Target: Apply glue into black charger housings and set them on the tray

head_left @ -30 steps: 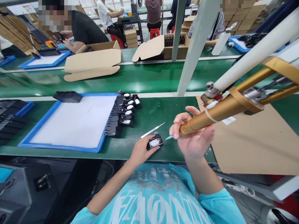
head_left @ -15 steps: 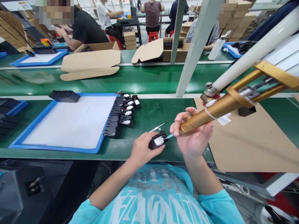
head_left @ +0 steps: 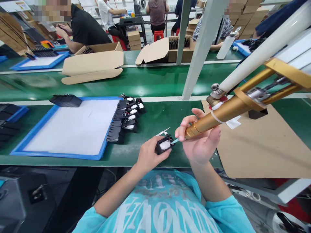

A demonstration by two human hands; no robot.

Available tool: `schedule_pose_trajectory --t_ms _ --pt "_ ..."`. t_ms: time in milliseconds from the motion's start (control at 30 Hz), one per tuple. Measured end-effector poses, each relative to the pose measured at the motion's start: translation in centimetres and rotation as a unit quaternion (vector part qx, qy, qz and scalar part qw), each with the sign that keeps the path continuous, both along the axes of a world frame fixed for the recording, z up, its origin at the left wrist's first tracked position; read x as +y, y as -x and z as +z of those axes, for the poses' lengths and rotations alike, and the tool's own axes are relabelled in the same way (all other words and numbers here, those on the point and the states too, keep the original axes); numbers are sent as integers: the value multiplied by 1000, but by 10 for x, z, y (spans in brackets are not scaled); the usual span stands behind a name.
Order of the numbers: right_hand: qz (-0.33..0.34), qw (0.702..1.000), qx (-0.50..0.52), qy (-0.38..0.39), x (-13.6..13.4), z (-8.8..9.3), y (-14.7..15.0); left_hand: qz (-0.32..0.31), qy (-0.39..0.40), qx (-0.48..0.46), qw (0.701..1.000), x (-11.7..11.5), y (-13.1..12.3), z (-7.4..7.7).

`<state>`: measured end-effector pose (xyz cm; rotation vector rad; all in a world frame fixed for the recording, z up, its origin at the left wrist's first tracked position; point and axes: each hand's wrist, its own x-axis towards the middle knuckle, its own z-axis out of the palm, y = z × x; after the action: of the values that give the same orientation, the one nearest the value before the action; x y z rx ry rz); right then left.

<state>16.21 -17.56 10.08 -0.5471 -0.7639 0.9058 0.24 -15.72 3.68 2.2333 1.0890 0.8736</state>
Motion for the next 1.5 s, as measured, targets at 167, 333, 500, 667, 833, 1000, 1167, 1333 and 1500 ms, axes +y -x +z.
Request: schedule_pose_trajectory --t_ms 167,333,500,667,833,1000,1167,1333,1500 --pt "7 1000 8 3 2 -1 1 12 48 13 999 1 -10 -5" --pt "22 1000 14 -17 6 -1 2 -5 48 -2 999 0 -20 -8" --pt "18 1000 12 -9 6 0 1 -22 46 -28 998 -2 -29 -10" --pt "26 999 26 -27 5 -1 -1 -20 33 -35 999 -2 -32 -11" --pt "15 1000 9 -10 5 0 -1 -24 40 -19 999 -1 -32 -10" --pt "5 1000 6 -7 7 -2 -4 -18 39 41 998 3 -27 -13" --pt "-17 1000 -3 4 10 -7 -11 -50 56 98 992 14 -9 -23" --pt "-50 999 -12 0 15 -12 -23 -65 114 86 988 20 0 -24" --pt "-60 998 -6 -14 21 -17 -32 -37 144 4 989 20 -16 -17"
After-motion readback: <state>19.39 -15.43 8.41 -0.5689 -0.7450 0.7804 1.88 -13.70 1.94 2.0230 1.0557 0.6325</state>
